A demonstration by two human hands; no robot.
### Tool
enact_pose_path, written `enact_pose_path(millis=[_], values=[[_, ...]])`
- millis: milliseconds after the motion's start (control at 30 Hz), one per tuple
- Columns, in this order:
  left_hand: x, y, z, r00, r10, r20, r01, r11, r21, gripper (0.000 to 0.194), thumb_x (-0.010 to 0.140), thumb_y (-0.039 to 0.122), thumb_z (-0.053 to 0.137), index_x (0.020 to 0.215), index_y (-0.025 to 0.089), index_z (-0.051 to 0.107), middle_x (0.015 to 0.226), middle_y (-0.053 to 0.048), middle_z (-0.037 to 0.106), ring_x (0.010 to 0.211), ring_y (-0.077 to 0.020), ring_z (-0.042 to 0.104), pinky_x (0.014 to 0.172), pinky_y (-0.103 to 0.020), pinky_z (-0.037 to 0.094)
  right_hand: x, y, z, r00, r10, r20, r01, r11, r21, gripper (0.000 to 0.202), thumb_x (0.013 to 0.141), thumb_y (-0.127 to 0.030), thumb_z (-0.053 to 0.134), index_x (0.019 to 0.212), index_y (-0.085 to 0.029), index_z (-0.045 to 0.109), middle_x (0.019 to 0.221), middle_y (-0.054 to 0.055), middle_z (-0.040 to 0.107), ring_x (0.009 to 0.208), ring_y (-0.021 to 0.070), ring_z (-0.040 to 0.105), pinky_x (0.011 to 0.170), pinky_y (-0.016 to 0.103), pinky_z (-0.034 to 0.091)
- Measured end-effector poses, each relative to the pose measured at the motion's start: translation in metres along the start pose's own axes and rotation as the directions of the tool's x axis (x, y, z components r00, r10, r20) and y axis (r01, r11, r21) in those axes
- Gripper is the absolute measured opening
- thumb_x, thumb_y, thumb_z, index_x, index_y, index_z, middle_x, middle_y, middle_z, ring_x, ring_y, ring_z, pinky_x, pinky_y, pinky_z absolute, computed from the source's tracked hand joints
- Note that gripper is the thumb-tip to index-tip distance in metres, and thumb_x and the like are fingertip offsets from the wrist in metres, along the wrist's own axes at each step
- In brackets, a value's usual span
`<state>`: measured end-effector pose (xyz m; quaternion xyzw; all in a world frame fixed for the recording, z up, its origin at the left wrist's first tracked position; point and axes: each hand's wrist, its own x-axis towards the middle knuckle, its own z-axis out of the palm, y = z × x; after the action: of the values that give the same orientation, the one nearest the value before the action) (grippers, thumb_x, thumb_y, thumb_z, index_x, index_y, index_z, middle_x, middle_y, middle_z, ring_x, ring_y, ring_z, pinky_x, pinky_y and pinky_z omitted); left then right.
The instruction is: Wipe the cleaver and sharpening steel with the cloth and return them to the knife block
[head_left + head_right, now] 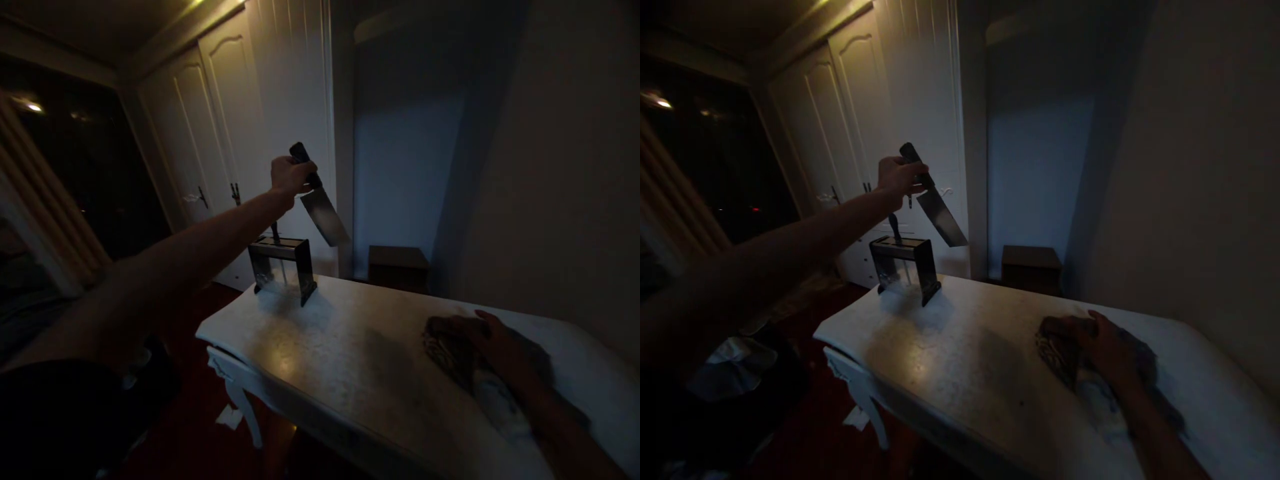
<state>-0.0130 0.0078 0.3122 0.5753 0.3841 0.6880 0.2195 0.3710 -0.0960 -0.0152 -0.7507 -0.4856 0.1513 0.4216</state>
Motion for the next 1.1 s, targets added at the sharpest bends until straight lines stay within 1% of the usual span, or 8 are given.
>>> enact_pose_path(millis=[133, 267, 367, 467, 567, 733, 900, 1100], values=[[-0.035, -0.028, 0.024, 0.995, -0.098, -0.006, 0.094, 0.969, -0.227, 0.017, 0.062, 0.013, 0.070, 0.068, 0.014, 0.054, 0.069, -0.005, 0.062, 0.069, -0.0189, 0.066, 0.070, -0.039, 0.058, -0.001, 0.000, -0.010, 0.994, -0.082, 0.073, 0.069, 0.985, 0.161, 0.096, 0.056, -0.073, 0.062, 0.135, -0.021, 0.045, 0.134, 0.017, 0.058, 0.120, 0.0347, 0.057, 0.098, 0.048, 0.047], [-0.083, -0.060, 0.049, 0.979, -0.201, 0.021, 0.192, 0.889, -0.415, 0.018, 0.060, 0.017, 0.071, 0.070, 0.014, 0.056, 0.076, -0.004, 0.065, 0.072, -0.0174, 0.067, 0.068, -0.033, 0.058, -0.009, -0.004, -0.014, 0.967, -0.193, 0.168, 0.193, 0.981, 0.015, 0.095, 0.046, -0.059, 0.076, 0.130, -0.021, 0.053, 0.131, 0.017, 0.060, 0.120, 0.0383, 0.056, 0.100, 0.051, 0.045], [-0.122, -0.079, 0.065, 0.959, -0.276, 0.059, 0.264, 0.802, -0.536, 0.022, 0.059, 0.020, 0.073, 0.074, 0.014, 0.057, 0.076, -0.003, 0.065, 0.076, -0.0180, 0.068, 0.070, -0.033, 0.058, -0.014, -0.009, -0.013, 0.961, -0.229, 0.156, 0.236, 0.971, -0.028, 0.076, 0.047, -0.049, 0.079, 0.117, -0.025, 0.062, 0.123, 0.014, 0.066, 0.117, 0.0387, 0.058, 0.100, 0.051, 0.044], [-0.156, -0.092, 0.077, 0.922, -0.368, 0.120, 0.355, 0.683, -0.639, 0.021, 0.062, 0.019, 0.072, 0.074, 0.015, 0.055, 0.076, -0.002, 0.066, 0.078, -0.0175, 0.069, 0.077, -0.036, 0.059, -0.015, -0.012, -0.012, 0.958, -0.269, 0.103, 0.254, 0.958, 0.133, 0.050, 0.050, -0.034, 0.075, 0.099, -0.027, 0.067, 0.104, 0.008, 0.072, 0.100, 0.0329, 0.065, 0.093, 0.045, 0.048], [-0.181, -0.104, 0.086, 0.855, -0.476, 0.207, 0.480, 0.573, -0.664, 0.014, 0.064, 0.014, 0.066, 0.073, 0.015, 0.055, 0.080, -0.002, 0.068, 0.081, -0.0162, 0.069, 0.082, -0.035, 0.058, -0.015, -0.013, -0.013, 0.978, -0.209, -0.014, 0.206, 0.942, 0.264, 0.034, 0.051, -0.025, 0.069, 0.085, -0.027, 0.069, 0.086, 0.002, 0.073, 0.084, 0.0270, 0.065, 0.082, 0.039, 0.050], [-0.211, -0.125, 0.096, 0.756, -0.570, 0.322, 0.602, 0.412, -0.684, 0.013, 0.062, 0.006, 0.059, 0.066, 0.017, 0.055, 0.076, 0.001, 0.068, 0.081, -0.0135, 0.068, 0.087, -0.033, 0.057, -0.019, -0.021, -0.012, 0.992, -0.033, -0.122, 0.092, 0.850, 0.518, 0.028, 0.057, -0.031, 0.068, 0.083, -0.022, 0.070, 0.076, 0.000, 0.071, 0.074, 0.0223, 0.061, 0.073, 0.034, 0.048], [-0.227, -0.141, 0.103, 0.665, -0.612, 0.428, 0.677, 0.252, -0.691, 0.018, 0.056, -0.001, 0.050, 0.058, 0.016, 0.055, 0.073, -0.001, 0.068, 0.081, -0.0131, 0.067, 0.088, -0.029, 0.056, -0.025, -0.028, -0.004, 0.996, 0.088, 0.030, -0.080, 0.644, 0.761, 0.032, 0.055, -0.038, 0.073, 0.082, -0.021, 0.067, 0.071, -0.002, 0.070, 0.066, 0.0205, 0.062, 0.063, 0.030, 0.048], [-0.243, -0.147, 0.108, 0.594, -0.648, 0.477, 0.714, 0.153, -0.683, 0.023, 0.052, -0.005, 0.046, 0.052, 0.017, 0.049, 0.073, 0.000, 0.068, 0.085, -0.0134, 0.067, 0.091, -0.030, 0.055, -0.032, -0.031, 0.001, 0.981, 0.036, 0.190, -0.183, 0.490, 0.852, 0.038, 0.058, -0.035, 0.077, 0.091, -0.020, 0.066, 0.076, 0.000, 0.072, 0.071, 0.0215, 0.067, 0.070, 0.033, 0.053]])
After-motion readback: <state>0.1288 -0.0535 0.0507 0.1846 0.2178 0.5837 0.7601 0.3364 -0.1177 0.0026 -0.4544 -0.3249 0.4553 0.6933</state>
